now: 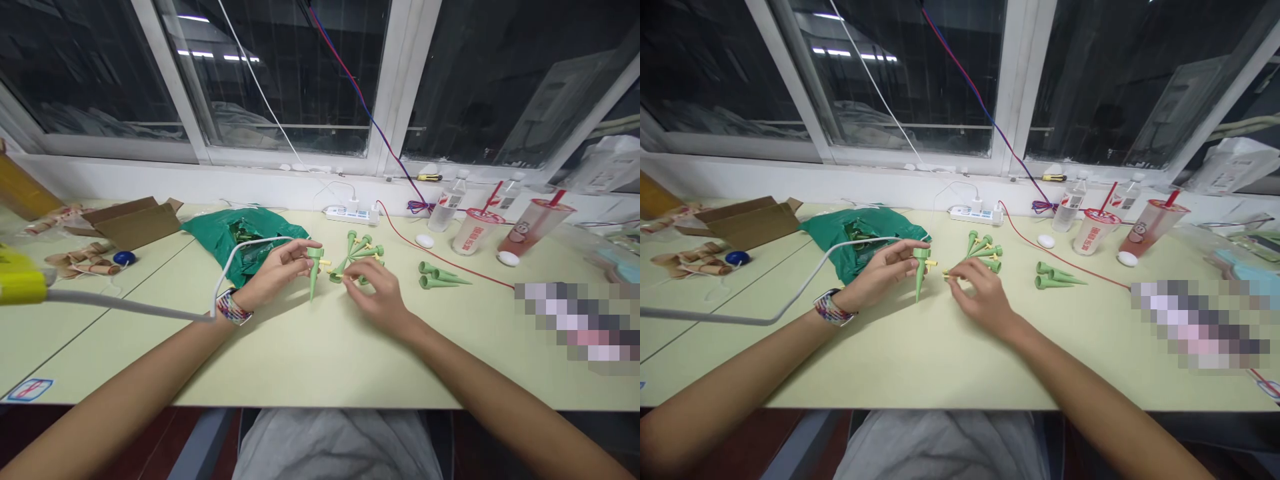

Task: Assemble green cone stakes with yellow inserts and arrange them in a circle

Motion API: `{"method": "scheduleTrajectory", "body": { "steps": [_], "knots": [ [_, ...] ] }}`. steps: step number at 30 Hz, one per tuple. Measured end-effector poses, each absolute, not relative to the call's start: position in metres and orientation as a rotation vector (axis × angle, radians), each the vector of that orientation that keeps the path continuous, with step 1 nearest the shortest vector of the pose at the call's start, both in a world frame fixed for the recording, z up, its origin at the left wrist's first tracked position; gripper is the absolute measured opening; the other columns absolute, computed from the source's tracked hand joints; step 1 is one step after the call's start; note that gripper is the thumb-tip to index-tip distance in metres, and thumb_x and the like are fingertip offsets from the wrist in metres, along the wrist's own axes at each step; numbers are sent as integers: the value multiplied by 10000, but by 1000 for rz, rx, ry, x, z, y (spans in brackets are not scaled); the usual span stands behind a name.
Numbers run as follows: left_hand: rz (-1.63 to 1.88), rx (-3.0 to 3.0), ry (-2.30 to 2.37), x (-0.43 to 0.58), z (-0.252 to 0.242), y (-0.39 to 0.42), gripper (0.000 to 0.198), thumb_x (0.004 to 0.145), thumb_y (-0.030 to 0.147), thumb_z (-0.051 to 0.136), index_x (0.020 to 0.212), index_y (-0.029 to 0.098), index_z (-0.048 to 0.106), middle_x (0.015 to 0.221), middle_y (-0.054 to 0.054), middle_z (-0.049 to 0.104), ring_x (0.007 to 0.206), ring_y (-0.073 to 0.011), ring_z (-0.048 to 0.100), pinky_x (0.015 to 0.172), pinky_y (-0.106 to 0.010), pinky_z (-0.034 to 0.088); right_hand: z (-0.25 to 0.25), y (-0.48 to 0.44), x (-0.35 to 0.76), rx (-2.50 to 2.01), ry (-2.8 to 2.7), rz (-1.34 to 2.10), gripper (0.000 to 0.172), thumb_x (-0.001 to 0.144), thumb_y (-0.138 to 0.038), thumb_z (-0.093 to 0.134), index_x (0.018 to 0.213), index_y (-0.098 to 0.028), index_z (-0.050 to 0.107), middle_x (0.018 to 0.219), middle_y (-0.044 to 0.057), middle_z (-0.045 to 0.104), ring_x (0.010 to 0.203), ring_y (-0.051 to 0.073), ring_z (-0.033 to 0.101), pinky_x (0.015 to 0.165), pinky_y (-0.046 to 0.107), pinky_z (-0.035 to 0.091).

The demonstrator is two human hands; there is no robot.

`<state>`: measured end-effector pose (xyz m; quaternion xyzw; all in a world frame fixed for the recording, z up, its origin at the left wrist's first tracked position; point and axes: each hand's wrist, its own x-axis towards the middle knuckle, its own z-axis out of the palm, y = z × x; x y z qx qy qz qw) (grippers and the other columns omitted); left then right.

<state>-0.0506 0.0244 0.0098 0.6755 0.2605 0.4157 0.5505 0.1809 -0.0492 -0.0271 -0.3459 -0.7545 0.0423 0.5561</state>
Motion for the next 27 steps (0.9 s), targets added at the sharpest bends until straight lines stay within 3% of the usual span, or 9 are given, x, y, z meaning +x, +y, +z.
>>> {"method": "scheduleTrajectory", "body": {
  "steps": [4,10,20,27],
  "knots": [
    [911,1588,598,-48,3,22,368,875,349,782,1221,242,716,873,-13,606,884,-188,672,812,-299,553,-28,-35,190,-837,-1742,56,93,966,-188,628,1002,-240,696,960,79,701,905,228,665,824,392,543],
    [949,1704,640,-49,1,24,376,917,358,752,1259,211,693,878,-18,626,804,-138,597,754,-251,509,-31,-37,178,-790,-1767,14,109,969,-167,624,1016,-235,695,972,81,717,937,227,675,833,386,552],
    [903,1709,625,-48,-4,24,394,915,367,753,1265,203,675,940,-45,661,875,-176,640,786,-287,537,-25,-39,178,-812,-1726,49,80,972,-185,638,976,-231,704,939,72,721,903,218,673,813,378,541],
    [838,1715,637,-45,-3,19,403,903,369,765,1257,198,675,1017,-66,701,899,-182,668,814,-299,566,-30,-42,175,-868,-1710,225,81,985,-297,656,995,-230,700,919,53,751,820,199,704,758,341,555]
  ]
}}
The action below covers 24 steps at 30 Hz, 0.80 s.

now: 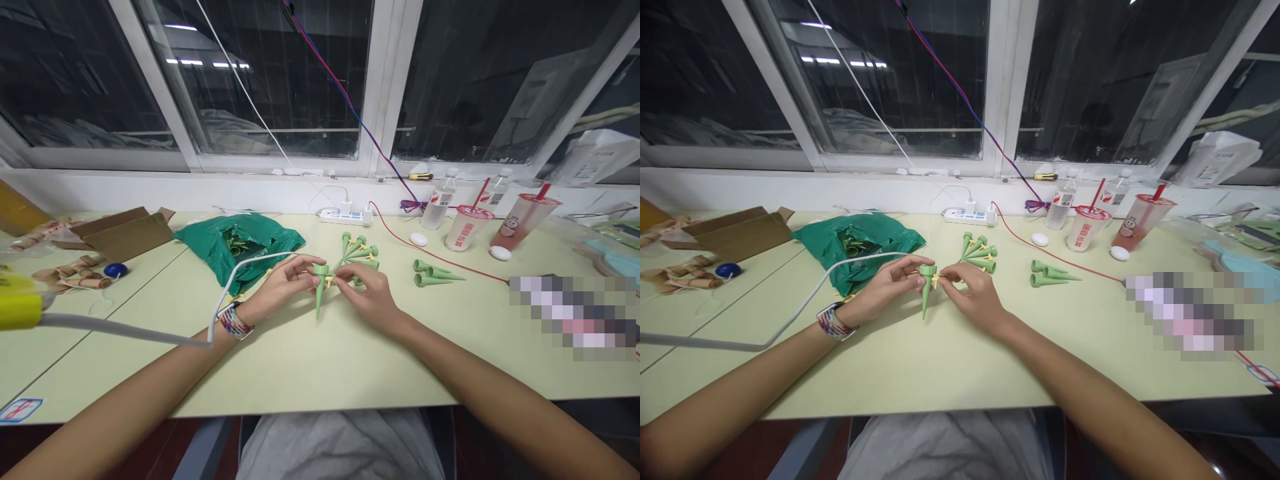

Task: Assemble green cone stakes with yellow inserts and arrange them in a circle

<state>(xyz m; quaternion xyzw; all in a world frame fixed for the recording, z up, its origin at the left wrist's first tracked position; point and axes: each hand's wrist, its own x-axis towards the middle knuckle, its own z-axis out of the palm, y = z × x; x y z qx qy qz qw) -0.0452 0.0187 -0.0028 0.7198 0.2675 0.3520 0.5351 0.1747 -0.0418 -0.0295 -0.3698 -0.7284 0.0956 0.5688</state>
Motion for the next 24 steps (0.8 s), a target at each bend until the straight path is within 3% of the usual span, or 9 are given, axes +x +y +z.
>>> {"method": "scheduleTrajectory", "body": {
  "steps": [3,7,12,15,18,20,24],
  "knots": [
    [821,1732,640,-44,-2,17,405,906,359,765,1268,197,681,1018,-65,700,879,-168,668,824,-293,568,-33,-41,175,-906,-1647,463,157,1026,-349,577,1020,-230,679,890,37,735,771,186,742,676,302,561],
    [846,1707,637,-43,-1,15,394,906,364,763,1257,198,693,1016,-65,689,904,-176,661,797,-283,576,-34,-41,176,-882,-1594,680,174,1050,-332,494,1083,-235,634,798,8,705,765,184,747,721,313,583],
    [887,1671,648,-43,-1,16,403,892,369,777,1248,198,699,1050,-77,692,921,-187,664,800,-302,589,-32,-43,172,-907,-1636,662,129,926,-265,656,1037,-241,595,812,2,726,741,182,712,663,289,544],
    [885,1675,635,-44,-2,17,402,891,365,777,1250,203,698,1080,-80,689,942,-193,669,799,-300,589,-33,-43,172,-933,-1659,643,103,967,-326,623,932,-230,608,781,9,717,662,164,676,616,282,517],
    [877,1685,623,-44,-2,16,382,899,359,767,1243,207,703,1044,-69,684,927,-187,665,787,-293,587,-34,-42,175,-980,-1661,650,373,1065,-426,453,806,-216,622,681,15,688,592,156,643,622,297,510],
    [879,1686,624,-44,-2,16,371,899,353,767,1235,208,708,1017,-61,676,901,-177,655,778,-286,586,-35,-42,177,-1001,-1643,664,434,1085,-457,394,817,-212,632,686,19,687,583,155,642,618,299,508],
    [900,1682,627,-43,-2,16,377,892,348,772,1234,203,711,991,-58,675,887,-176,650,779,-292,587,-32,-43,175,-985,-1644,634,243,989,-465,615,982,-222,632,823,14,707,592,147,643,573,279,494]
  ]
}}
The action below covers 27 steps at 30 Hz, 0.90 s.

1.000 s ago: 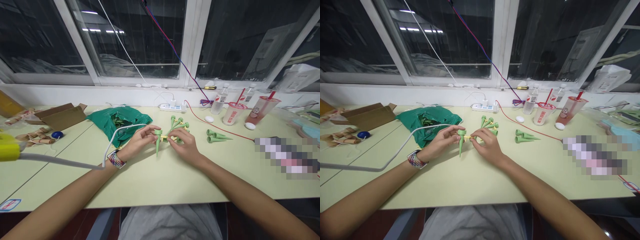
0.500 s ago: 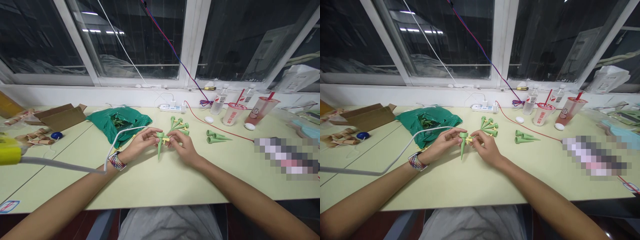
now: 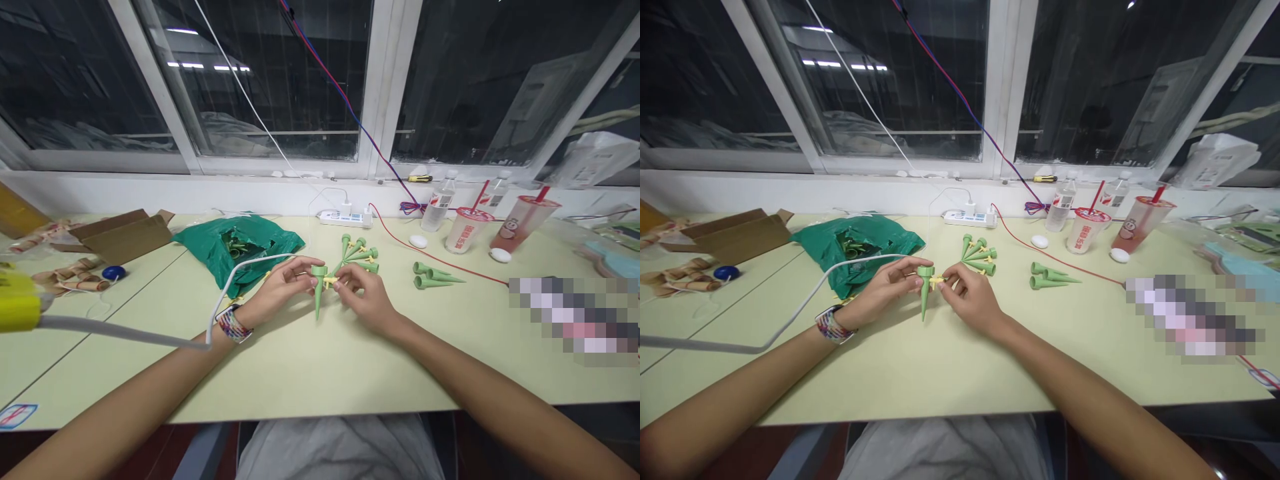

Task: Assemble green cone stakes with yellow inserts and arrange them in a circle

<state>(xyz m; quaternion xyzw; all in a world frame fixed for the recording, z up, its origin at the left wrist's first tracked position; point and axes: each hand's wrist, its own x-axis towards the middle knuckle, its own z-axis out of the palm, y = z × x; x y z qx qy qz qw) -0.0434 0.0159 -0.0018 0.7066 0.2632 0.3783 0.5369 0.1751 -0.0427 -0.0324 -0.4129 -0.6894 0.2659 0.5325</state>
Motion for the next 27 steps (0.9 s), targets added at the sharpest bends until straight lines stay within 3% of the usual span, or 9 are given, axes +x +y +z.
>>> {"method": "scheduleTrajectory", "body": {
  "steps": [2,5,7,12,17,23,27],
  "knots": [
    [900,1684,619,-44,-2,16,375,895,350,767,1234,202,711,999,-60,677,892,-180,654,779,-295,585,-32,-43,174,-984,-1667,601,263,983,-479,625,932,-221,639,807,13,701,588,145,632,569,278,489],
    [872,1687,605,-45,-3,16,364,905,350,755,1237,206,708,967,-49,670,872,-174,653,776,-292,579,-35,-42,175,-1051,-1676,629,488,1067,-526,436,745,-214,628,635,11,650,539,149,613,569,289,481],
    [854,1686,601,-45,-3,16,357,913,345,747,1241,209,706,957,-46,669,864,-170,650,783,-293,577,-36,-42,176,-1071,-1667,658,538,1084,-540,374,738,-214,627,604,8,638,507,148,602,558,296,475],
    [852,1670,588,-45,-4,17,352,919,335,746,1247,216,699,1008,-57,668,904,-176,648,795,-287,575,-31,-44,174,-1004,-1704,460,276,1001,-483,599,894,-230,618,799,16,674,592,149,593,581,294,464],
    [850,1658,598,-44,-4,16,353,908,338,759,1233,210,707,1002,-55,659,909,-173,637,774,-269,567,-30,-44,175,-1096,-1748,412,438,1091,-404,400,711,-228,528,644,4,581,598,156,549,608,296,433],
    [861,1642,602,-45,-3,16,373,896,341,769,1238,205,705,1015,-64,661,906,-174,629,785,-278,565,-32,-42,175,-956,-1740,434,146,985,-372,616,993,-226,611,941,37,669,628,137,597,599,287,476],
    [854,1647,611,-44,-4,15,381,898,359,766,1242,207,703,980,-56,654,907,-178,633,784,-283,564,-30,-43,173,-953,-1809,374,214,1033,-337,529,871,-223,611,786,22,617,659,158,569,622,300,445]
  ]
}}
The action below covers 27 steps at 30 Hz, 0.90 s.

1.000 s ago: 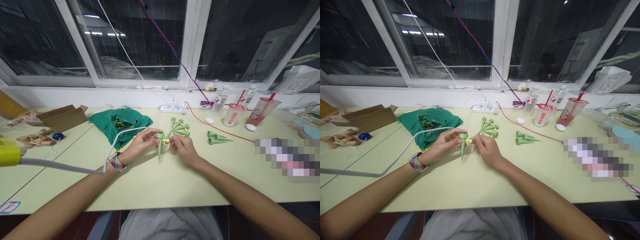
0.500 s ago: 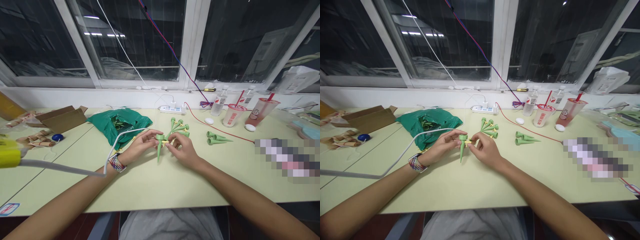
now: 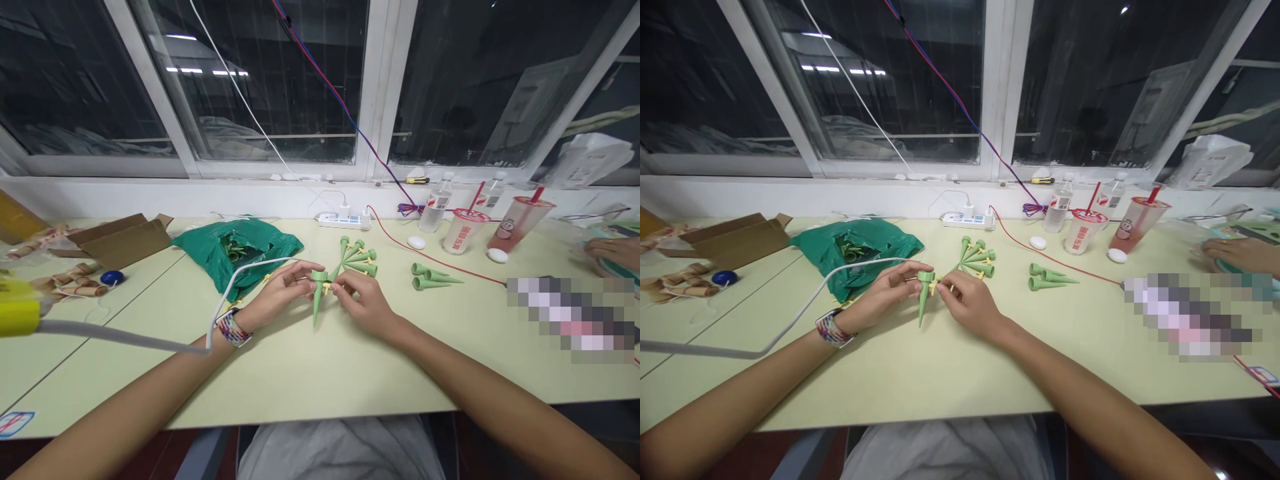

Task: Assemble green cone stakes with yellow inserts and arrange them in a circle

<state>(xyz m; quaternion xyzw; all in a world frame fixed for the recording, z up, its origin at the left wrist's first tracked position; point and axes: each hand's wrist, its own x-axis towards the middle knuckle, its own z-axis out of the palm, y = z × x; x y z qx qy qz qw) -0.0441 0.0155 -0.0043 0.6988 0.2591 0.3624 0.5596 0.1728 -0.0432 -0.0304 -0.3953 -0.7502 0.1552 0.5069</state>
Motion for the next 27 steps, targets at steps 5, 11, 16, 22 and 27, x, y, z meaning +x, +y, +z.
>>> {"method": "scheduleTrajectory", "body": {
  "steps": [5,11,16,22,27],
  "knots": [
    [812,1594,610,-42,-8,14,392,889,374,774,1239,218,689,1040,-63,679,933,-192,658,815,-305,562,-31,-43,171,-1010,-1789,429,340,1072,-337,457,758,-228,529,666,-7,558,621,161,525,639,312,408],
    [801,1510,622,-39,-8,11,380,865,338,806,1211,226,696,983,-43,681,893,-171,645,798,-288,556,-31,-44,168,-990,-1757,431,335,1089,-335,423,790,-232,535,680,-3,576,685,181,559,715,330,426],
    [711,1485,574,-34,-8,6,357,882,329,795,1205,216,694,995,-64,692,896,-179,655,775,-280,545,-34,-44,166,-976,-1767,370,277,1082,-302,438,836,-230,541,742,5,571,739,182,550,730,325,418],
    [686,1479,546,-30,-9,1,303,909,339,761,1175,216,681,931,-34,657,823,-153,618,739,-270,522,-37,-44,166,-1003,-1834,240,281,1089,-284,402,839,-230,518,790,18,551,747,183,532,704,325,412],
    [711,1426,535,-29,-8,0,272,909,308,746,1152,205,680,908,-40,640,789,-152,608,714,-262,503,-37,-48,165,-992,-1947,152,194,1076,-267,413,961,-228,564,891,47,608,755,185,570,664,317,419]
  ]
}}
